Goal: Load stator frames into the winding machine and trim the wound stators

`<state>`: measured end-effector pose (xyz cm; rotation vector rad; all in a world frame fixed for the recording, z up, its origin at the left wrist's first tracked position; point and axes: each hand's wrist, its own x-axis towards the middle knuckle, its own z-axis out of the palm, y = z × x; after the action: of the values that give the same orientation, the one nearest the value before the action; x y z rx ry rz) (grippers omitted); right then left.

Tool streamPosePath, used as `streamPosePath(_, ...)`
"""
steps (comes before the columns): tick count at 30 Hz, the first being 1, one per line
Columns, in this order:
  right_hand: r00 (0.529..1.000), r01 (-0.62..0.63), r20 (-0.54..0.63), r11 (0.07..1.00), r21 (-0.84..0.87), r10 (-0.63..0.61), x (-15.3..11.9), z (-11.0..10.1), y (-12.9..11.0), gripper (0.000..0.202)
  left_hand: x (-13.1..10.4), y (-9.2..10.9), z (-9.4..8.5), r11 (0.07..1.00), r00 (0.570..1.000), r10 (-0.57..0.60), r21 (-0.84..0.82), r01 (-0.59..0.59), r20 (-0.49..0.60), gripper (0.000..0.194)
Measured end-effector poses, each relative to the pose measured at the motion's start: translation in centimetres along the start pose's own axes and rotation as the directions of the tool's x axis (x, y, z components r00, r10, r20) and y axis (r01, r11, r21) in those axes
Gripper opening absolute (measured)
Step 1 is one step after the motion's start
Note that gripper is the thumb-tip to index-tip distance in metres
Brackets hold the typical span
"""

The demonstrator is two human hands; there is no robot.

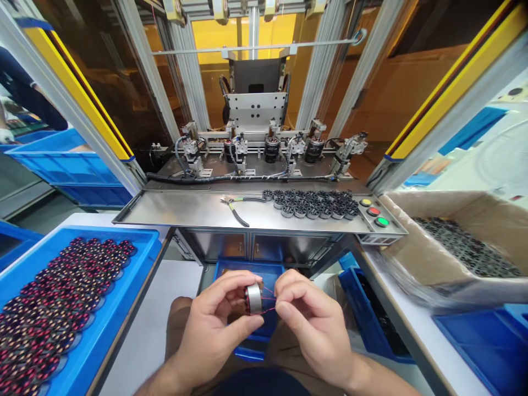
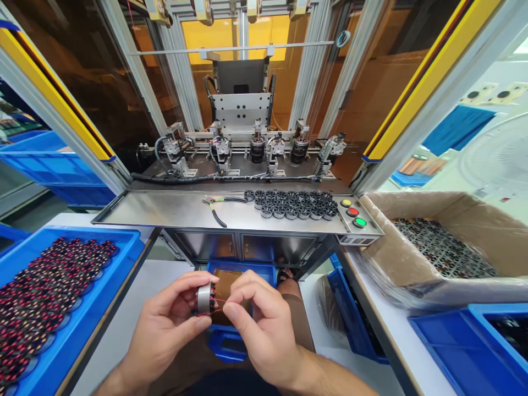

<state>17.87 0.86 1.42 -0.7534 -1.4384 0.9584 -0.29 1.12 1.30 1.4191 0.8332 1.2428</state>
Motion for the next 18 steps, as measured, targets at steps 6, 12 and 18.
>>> streamPosePath(6, 0.994, -0.104, 0.021, 0.994, 0.046, 0.103, -0.1, -0.3, 0.1, 0.019, 0.0, -0.3, -0.2, 0.986, 0.99, 0.144, 0.088, -0.143, 0.0, 0.04)
streamPosePath(12, 0.966, -0.243, 0.086, 0.97, -0.001, 0.242, 0.1, -3.0, 0.6, 0.023, -0.1, 0.6, -1.4, 0.792, 0.931, 0.347, 0.495, -0.357, 0.117, 0.051)
streamPosePath(18, 0.936, 0.026, 0.344, 0.961, -0.277, 0.074, 1.9, -3.3, -2.5, 0.026, -0.1, 0.9, -1.7, 0.647, 0.888, 0.391, 0.614, -0.451, 0.241, 0.066)
